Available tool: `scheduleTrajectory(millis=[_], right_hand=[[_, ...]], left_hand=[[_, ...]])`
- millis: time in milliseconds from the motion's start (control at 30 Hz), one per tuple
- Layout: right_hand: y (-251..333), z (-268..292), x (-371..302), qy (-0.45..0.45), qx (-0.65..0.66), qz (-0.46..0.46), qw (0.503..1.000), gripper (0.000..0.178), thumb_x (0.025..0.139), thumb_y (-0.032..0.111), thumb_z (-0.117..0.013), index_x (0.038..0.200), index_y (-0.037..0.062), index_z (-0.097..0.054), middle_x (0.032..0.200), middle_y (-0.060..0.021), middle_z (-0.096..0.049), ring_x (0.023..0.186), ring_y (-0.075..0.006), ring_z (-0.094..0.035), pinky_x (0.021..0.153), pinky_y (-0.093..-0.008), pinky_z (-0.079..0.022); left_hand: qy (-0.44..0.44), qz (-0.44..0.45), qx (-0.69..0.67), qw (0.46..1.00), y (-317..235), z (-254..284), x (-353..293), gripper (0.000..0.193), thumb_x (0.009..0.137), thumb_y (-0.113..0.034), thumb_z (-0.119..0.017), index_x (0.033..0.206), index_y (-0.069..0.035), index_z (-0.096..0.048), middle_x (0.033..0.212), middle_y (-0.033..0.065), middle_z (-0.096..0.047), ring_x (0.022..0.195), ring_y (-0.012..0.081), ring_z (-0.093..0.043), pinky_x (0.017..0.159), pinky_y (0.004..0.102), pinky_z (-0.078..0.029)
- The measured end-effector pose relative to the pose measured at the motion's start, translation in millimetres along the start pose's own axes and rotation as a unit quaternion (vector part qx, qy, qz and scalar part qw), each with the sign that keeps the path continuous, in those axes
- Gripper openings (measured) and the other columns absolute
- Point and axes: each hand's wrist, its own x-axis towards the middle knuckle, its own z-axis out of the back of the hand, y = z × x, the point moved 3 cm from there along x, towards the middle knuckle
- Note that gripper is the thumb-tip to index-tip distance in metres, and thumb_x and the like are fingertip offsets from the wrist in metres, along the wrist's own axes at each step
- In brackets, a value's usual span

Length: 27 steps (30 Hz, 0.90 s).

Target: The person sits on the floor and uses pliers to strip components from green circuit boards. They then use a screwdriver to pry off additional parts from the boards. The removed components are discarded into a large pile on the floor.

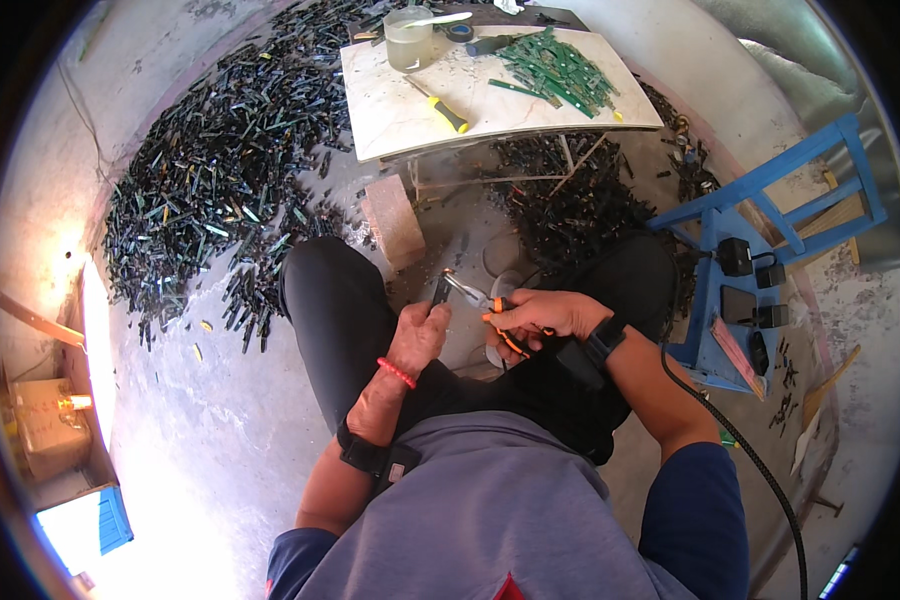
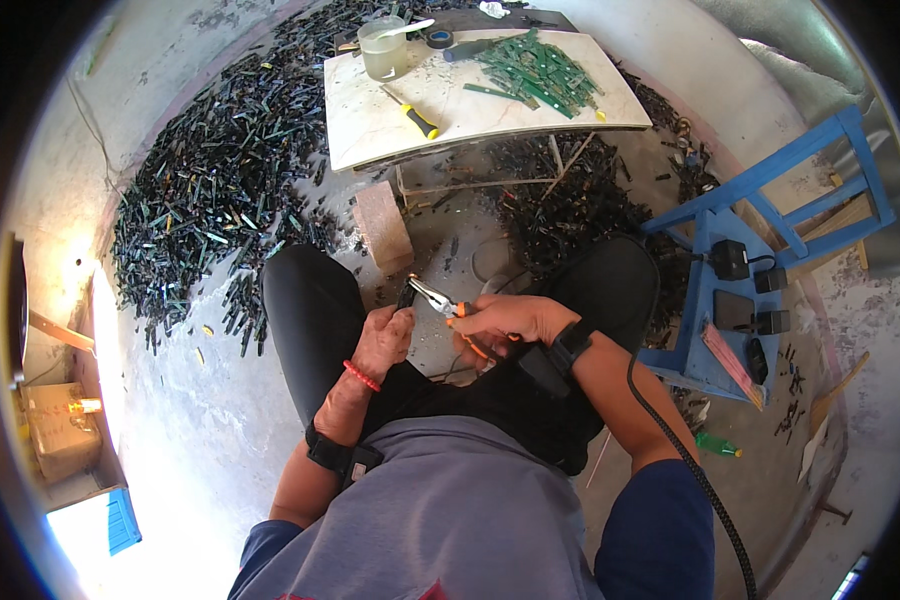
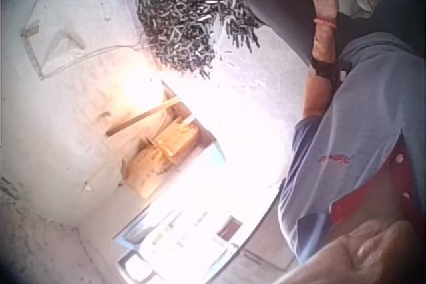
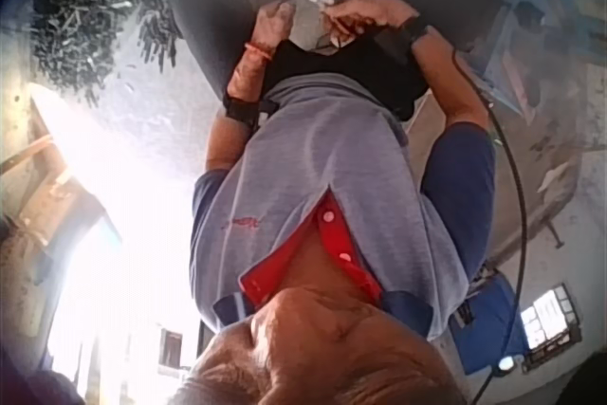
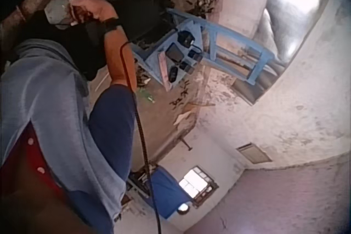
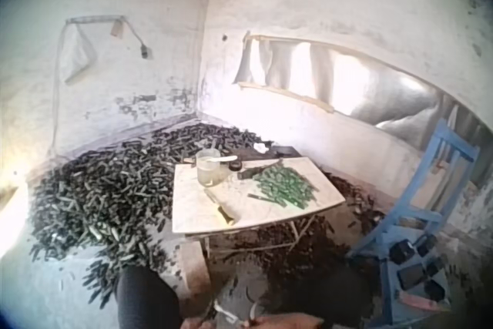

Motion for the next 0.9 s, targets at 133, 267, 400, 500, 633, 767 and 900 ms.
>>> scheduleTrajectory(millis=[133,267,400,500,633,767,900], right_hand=[[-4,4,3,-0.008,-0.008,-0.006,1.0,0.037,0.09,0.038,-0.05,0.082,0.003,-0.059,0.069,-0.0049,-0.06,0.054,-0.0083,-0.054,0.043,-0.0186,-0.035],[-5,6,4,-0.005,-0.028,-0.009,1.0,0.038,0.09,0.039,-0.051,0.077,0.0042,-0.059,0.065,-0.0039,-0.059,0.05,-0.0071,-0.049,0.041,-0.0182,-0.032],[1,-3,2,-0.06,-0.094,0.004,0.994,0.037,0.089,0.039,-0.052,0.074,0.0053,-0.058,0.063,-0.0025,-0.058,0.05,-0.0079,-0.048,0.043,-0.0208,-0.034],[-7,3,10,-0.178,-0.299,0.05,0.936,0.035,0.087,0.036,-0.053,0.077,0.0029,-0.059,0.064,-0.0087,-0.06,0.054,-0.0191,-0.055,0.049,-0.0303,-0.041],[-3,1,14,-0.366,-0.527,0.14,0.754,0.035,0.085,0.034,-0.054,0.08,-0.0003,-0.061,0.071,-0.0199,-0.061,0.068,-0.0356,-0.059,0.062,-0.043,-0.046],[-4,1,13,-0.295,-0.424,0.113,0.849,0.037,0.085,0.036,-0.054,0.078,-0.0005,-0.061,0.069,-0.0168,-0.062,0.063,-0.0298,-0.06,0.058,-0.0388,-0.046],[-14,2,15,-0.137,-0.192,0.063,0.97,0.039,0.085,0.038,-0.052,0.074,0.0014,-0.061,0.066,-0.0061,-0.06,0.057,-0.0141,-0.055,0.05,-0.0283,-0.042]], left_hand=[[-0.005,0.001,0.008,1.0,2,0,1,0.023,0.088,-0.026,-0.051,0.07,-0.013,-0.044,0.055,-0.009,-0.034,0.042,0.0016,-0.029,0.037,0.0201,-0.022],[-0.033,-0.008,0.051,0.998,11,3,6,0.023,0.087,-0.026,-0.051,0.069,-0.013,-0.045,0.055,-0.0087,-0.034,0.041,0.0022,-0.03,0.036,0.0206,-0.022],[-0.03,0.028,0.008,0.999,4,-1,0,0.023,0.087,-0.026,-0.052,0.069,-0.013,-0.045,0.054,-0.0086,-0.034,0.04,0.0027,-0.03,0.036,0.0209,-0.022],[-0.022,0.046,-0.025,0.998,5,-2,0,0.023,0.087,-0.026,-0.051,0.069,-0.013,-0.045,0.054,-0.0085,-0.034,0.04,0.0027,-0.03,0.036,0.021,-0.021],[-0.031,0.028,-0.045,0.998,7,1,3,0.023,0.088,-0.027,-0.05,0.07,-0.013,-0.045,0.055,-0.0085,-0.035,0.04,0.0024,-0.029,0.036,0.0207,-0.02],[-0.022,-0.014,-0.028,0.999,10,4,3,0.024,0.089,-0.028,-0.049,0.07,-0.014,-0.045,0.055,-0.0089,-0.033,0.04,0.0022,-0.028,0.036,0.0202,-0.019],[-0.001,-0.003,-0.056,0.998,0,-1,-1,0.025,0.089,-0.028,-0.048,0.069,-0.014,-0.043,0.055,-0.0095,-0.032,0.041,0.0017,-0.027,0.036,0.02,-0.019]])
